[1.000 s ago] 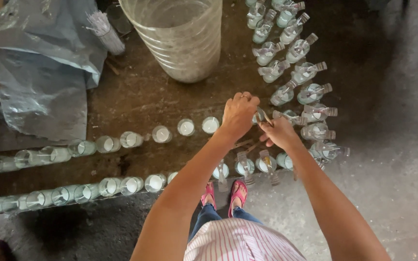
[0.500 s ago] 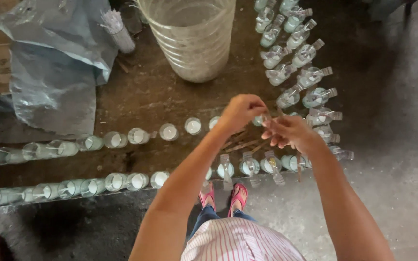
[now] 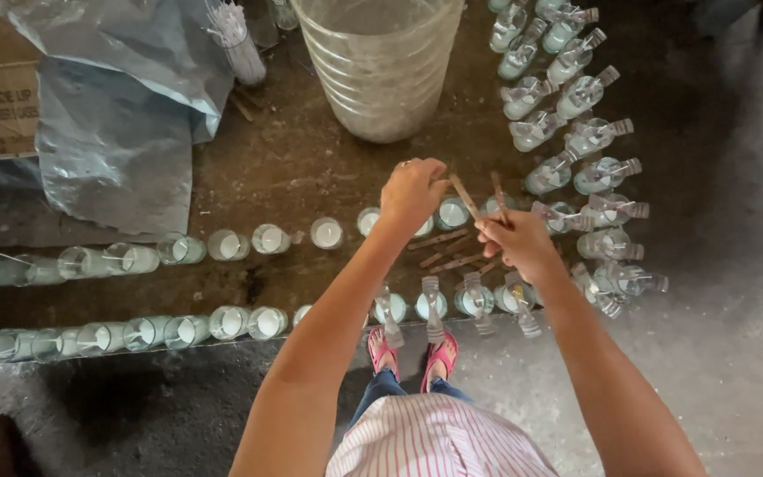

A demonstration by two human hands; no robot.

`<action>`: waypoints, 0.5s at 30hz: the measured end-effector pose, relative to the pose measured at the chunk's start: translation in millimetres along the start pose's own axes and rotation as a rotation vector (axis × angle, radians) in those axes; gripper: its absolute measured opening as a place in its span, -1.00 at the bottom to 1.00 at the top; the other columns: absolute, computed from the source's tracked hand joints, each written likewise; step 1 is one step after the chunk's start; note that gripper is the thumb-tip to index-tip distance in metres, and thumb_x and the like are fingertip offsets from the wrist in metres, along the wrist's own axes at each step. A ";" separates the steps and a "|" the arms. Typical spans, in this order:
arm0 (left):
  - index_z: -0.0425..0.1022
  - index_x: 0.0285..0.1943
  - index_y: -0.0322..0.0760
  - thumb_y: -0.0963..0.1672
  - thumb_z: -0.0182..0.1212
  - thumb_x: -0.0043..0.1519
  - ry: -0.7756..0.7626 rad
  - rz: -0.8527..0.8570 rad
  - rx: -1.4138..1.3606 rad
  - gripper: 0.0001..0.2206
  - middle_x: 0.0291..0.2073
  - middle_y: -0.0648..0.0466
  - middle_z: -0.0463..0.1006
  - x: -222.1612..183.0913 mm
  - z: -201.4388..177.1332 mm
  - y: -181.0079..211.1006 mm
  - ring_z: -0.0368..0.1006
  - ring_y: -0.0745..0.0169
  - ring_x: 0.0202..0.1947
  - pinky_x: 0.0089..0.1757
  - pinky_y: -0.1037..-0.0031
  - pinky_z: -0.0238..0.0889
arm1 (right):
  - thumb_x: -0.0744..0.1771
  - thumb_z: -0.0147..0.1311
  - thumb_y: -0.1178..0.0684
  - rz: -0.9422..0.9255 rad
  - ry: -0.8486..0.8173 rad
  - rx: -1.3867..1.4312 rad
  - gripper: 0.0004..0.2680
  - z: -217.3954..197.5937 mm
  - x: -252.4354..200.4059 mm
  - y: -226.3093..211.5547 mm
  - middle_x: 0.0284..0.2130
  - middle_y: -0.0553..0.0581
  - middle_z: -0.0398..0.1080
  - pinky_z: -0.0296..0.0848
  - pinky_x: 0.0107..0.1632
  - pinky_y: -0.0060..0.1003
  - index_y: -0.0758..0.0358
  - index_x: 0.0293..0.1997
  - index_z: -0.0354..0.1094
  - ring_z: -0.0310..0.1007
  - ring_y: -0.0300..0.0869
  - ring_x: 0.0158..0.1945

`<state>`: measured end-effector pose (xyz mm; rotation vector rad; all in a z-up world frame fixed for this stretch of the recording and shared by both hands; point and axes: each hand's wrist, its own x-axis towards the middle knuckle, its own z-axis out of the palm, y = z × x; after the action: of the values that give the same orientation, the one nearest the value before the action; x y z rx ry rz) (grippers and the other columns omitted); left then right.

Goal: Placing wooden wick holders across the tops of glass candle jars to secure and center the wicks.

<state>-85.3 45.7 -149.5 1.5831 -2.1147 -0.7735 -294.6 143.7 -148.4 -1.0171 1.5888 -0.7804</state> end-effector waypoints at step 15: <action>0.60 -0.02 -0.04 -0.08 0.26 0.24 0.059 -0.029 -0.039 -0.83 -0.23 0.11 0.56 -19.1 3.0 -38.0 0.50 0.07 -0.04 -0.01 0.20 0.49 | 0.32 0.14 0.14 0.032 0.081 -0.037 -0.80 35.7 10.6 -4.9 -0.40 0.40 0.54 0.30 -0.70 -0.47 0.55 -0.08 0.48 0.57 -0.10 -0.54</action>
<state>-53.3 56.5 -175.5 1.5992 -2.0278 -0.7636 -259.8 132.4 -157.1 -0.9957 1.6906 -0.7816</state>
